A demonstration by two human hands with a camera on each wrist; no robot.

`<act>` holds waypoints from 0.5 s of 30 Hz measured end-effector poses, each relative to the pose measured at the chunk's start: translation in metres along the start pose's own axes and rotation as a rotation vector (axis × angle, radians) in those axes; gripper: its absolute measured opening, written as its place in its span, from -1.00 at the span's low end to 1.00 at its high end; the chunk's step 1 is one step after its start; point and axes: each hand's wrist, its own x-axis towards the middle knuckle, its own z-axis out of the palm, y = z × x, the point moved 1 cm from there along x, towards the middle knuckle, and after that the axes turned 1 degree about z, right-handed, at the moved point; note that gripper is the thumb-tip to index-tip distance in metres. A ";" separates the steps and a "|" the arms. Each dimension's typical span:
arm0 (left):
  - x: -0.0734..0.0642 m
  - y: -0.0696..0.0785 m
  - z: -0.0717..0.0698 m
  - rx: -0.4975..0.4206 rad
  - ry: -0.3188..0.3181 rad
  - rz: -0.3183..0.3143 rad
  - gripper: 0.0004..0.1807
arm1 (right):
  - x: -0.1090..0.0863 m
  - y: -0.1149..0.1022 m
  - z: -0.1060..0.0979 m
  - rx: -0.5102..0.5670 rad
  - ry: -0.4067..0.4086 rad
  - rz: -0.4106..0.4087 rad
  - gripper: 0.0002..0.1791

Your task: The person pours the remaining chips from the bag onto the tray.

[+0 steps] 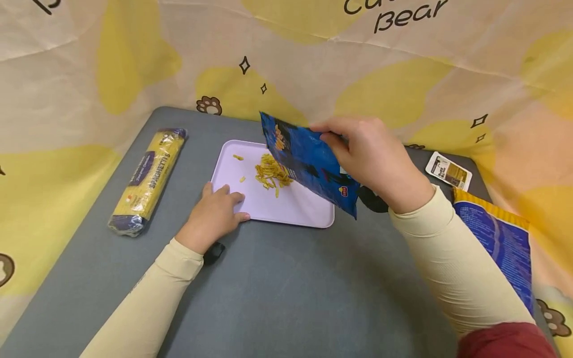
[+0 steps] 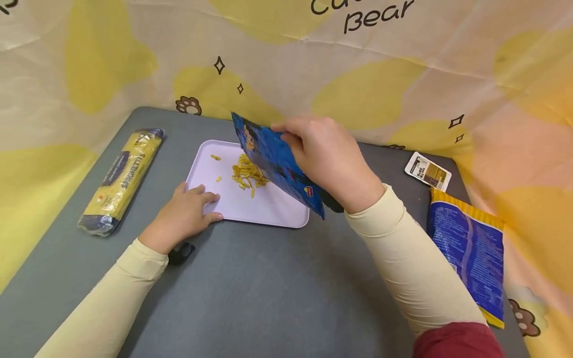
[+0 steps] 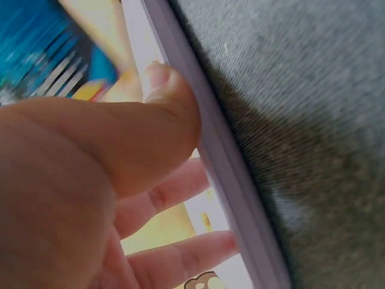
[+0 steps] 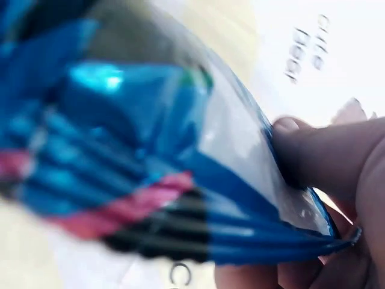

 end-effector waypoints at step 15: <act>0.004 0.003 -0.002 0.020 0.024 0.036 -0.45 | -0.003 -0.004 -0.001 0.000 -0.064 0.028 -0.68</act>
